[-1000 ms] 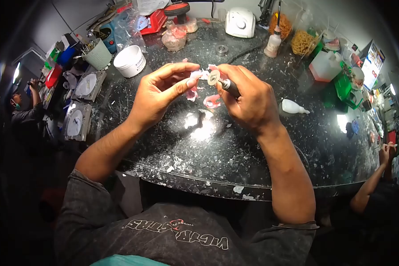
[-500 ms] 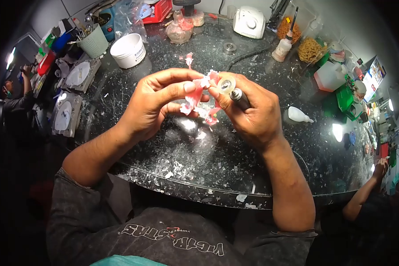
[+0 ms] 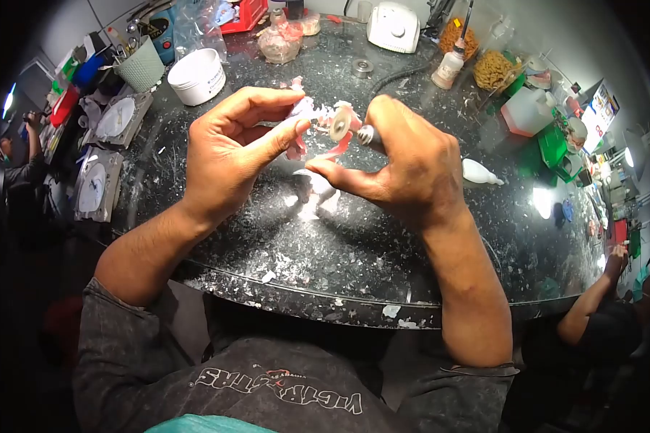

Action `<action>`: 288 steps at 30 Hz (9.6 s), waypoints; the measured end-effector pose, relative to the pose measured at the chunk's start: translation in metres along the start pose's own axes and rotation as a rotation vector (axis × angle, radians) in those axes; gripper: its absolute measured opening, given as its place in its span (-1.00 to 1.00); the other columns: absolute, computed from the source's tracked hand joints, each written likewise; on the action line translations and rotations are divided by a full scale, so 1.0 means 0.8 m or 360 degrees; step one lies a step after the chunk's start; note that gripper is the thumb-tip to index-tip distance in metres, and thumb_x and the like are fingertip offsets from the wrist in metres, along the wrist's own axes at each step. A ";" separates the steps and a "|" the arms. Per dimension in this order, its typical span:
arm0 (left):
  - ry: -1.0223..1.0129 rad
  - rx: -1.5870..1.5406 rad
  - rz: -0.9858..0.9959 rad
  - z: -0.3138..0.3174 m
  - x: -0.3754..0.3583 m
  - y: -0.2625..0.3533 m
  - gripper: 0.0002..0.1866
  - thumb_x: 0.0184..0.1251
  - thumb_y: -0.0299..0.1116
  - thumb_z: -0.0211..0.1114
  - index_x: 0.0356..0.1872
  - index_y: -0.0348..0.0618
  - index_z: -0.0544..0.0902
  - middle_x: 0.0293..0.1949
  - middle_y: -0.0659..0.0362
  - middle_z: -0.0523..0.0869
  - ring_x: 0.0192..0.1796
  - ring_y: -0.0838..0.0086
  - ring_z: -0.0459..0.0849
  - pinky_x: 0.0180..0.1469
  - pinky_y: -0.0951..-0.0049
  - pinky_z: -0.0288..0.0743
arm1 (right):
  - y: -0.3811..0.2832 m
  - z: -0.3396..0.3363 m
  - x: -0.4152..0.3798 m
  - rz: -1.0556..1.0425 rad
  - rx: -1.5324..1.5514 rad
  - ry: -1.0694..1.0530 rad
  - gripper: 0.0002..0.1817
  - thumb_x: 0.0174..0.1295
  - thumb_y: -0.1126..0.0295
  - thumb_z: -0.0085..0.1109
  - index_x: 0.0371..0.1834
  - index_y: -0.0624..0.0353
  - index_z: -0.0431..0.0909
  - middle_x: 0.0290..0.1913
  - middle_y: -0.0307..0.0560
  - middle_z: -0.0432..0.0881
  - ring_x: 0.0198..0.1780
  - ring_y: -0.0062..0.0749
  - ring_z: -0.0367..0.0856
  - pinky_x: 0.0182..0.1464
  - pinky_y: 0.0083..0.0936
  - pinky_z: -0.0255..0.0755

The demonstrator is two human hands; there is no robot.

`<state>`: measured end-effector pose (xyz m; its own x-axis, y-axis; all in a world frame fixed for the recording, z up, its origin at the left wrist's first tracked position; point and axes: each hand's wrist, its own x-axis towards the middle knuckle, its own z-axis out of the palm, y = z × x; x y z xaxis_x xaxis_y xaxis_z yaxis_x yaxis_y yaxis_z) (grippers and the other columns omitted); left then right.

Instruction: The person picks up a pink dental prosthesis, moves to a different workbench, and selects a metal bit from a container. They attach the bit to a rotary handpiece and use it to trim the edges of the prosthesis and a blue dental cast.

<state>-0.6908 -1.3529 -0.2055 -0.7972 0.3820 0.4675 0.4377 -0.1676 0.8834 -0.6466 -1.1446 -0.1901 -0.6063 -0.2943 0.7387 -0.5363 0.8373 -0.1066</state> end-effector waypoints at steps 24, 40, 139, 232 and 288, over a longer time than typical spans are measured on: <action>-0.0013 0.0019 -0.0016 0.002 -0.004 0.001 -0.74 0.30 -0.61 0.35 0.00 -0.34 0.66 -0.15 0.11 0.75 -0.17 0.58 0.71 -0.10 0.58 0.65 | -0.002 0.011 -0.008 0.0198 -0.0170 -0.0191 -0.43 0.01 -0.21 0.40 -0.45 0.13 0.52 -0.50 -0.13 0.56 -0.46 -0.19 0.64 -0.46 -0.33 0.50; -0.0033 -0.0055 -0.0045 0.002 -0.004 0.002 -0.74 0.30 -0.62 0.34 0.02 -0.35 0.65 -0.14 0.11 0.74 -0.15 0.56 0.72 -0.08 0.57 0.64 | -0.004 0.009 -0.007 0.0271 -0.0143 -0.0248 -0.42 0.03 -0.24 0.37 -0.43 0.13 0.56 -0.48 -0.14 0.60 -0.44 -0.20 0.67 -0.44 -0.32 0.53; -0.0257 -0.0372 -0.0466 -0.015 0.012 -0.020 -0.75 0.52 -0.19 0.19 -0.18 -0.17 0.63 -0.43 0.31 0.62 -0.38 0.69 0.57 -0.28 0.64 0.44 | 0.002 0.011 -0.014 0.0287 0.0682 0.0076 -0.80 0.29 0.39 0.31 -0.17 0.32 0.63 -0.28 0.01 0.73 -0.27 -0.33 0.75 -0.23 -0.50 0.57; -0.0198 -0.0519 -0.0077 -0.009 0.010 -0.014 -0.66 0.43 -0.48 0.21 0.18 -0.33 0.52 0.10 0.01 0.67 0.15 0.39 0.65 0.20 0.34 0.55 | -0.012 0.011 -0.013 0.0236 0.0560 0.0232 -0.58 0.09 0.56 0.46 0.04 0.23 0.58 -0.19 -0.08 0.73 -0.26 -0.57 0.73 -0.25 -0.64 0.59; -0.0574 -0.0003 -0.0439 0.097 -0.026 -0.027 -0.66 0.34 -0.19 0.33 -0.06 -0.17 0.47 -0.32 0.20 0.58 -0.27 0.55 0.58 -0.24 0.50 0.45 | 0.023 -0.007 -0.001 0.0971 0.2721 -0.0050 -0.69 0.53 0.26 -0.10 0.09 0.31 0.42 -0.22 -0.16 0.45 -0.14 -0.47 0.44 -0.03 -0.43 0.42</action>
<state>-0.6516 -1.2870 -0.2370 -0.6880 0.7047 0.1731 0.2281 -0.0163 0.9735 -0.6525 -1.1265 -0.1885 -0.9256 -0.1858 0.3297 -0.1927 -0.5183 -0.8332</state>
